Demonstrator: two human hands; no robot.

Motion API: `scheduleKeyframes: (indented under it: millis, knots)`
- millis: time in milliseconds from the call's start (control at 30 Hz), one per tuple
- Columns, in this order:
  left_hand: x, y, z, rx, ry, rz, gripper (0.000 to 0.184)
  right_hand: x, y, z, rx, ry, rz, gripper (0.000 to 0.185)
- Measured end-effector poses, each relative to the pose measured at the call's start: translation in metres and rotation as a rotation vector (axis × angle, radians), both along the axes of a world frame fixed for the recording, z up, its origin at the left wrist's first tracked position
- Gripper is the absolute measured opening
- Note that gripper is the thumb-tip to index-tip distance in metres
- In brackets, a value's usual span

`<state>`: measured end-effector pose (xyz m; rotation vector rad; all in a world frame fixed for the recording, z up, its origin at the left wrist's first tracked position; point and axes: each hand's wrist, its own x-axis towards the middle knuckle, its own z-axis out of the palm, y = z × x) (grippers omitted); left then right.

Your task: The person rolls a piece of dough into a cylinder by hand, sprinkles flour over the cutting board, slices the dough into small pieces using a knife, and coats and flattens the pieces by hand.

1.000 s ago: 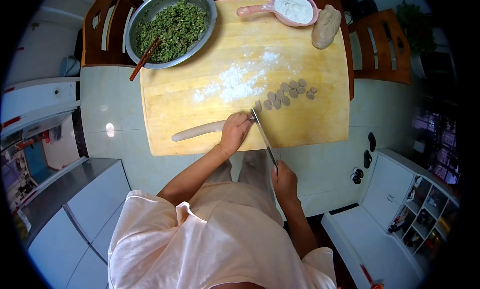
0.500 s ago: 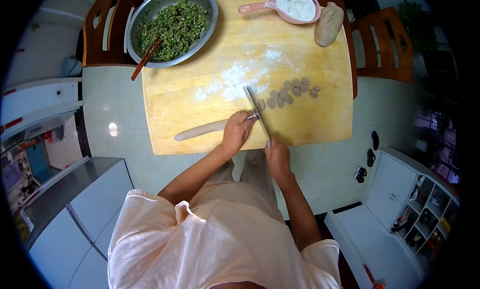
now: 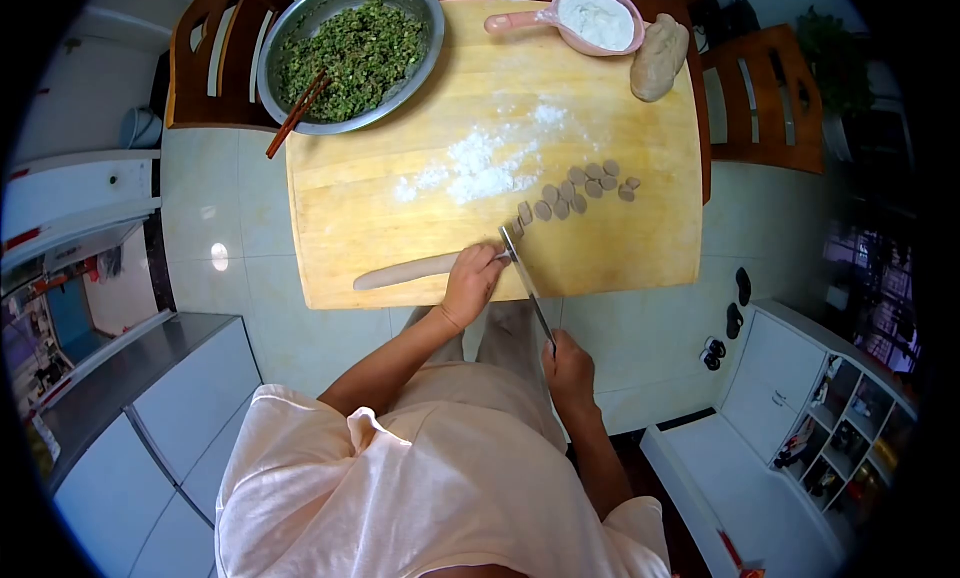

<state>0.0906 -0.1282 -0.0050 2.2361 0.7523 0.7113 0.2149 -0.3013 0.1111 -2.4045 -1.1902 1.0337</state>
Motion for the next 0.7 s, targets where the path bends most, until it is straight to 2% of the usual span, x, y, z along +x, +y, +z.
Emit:
scheduleKeyframes:
  millis: [100,300,533,633,700]
  knots:
    - [-0.001,0.000,-0.002,-0.006,-0.004,-0.019,0.010,-0.007,-0.001,-0.001,0.025,-0.021,-0.050,0.017]
    - [0.003,0.003,0.000,-0.002,-0.003,0.007,0.007,-0.011,0.021,-0.030,-0.144,-0.084,0.029,0.018]
    - [0.001,0.003,0.001,0.011,-0.028,-0.008,0.009,-0.004,0.045,-0.074,0.083,-0.109,0.030,0.018]
    - [0.000,0.014,0.001,-0.112,-0.031,0.028,0.012,0.012,0.042,-0.076,0.131,-0.017,-0.020,0.019]
    - [-0.002,0.023,-0.005,-0.216,-0.060,0.082,0.013,0.016,0.042,-0.054,0.193,0.030,-0.093,0.020]
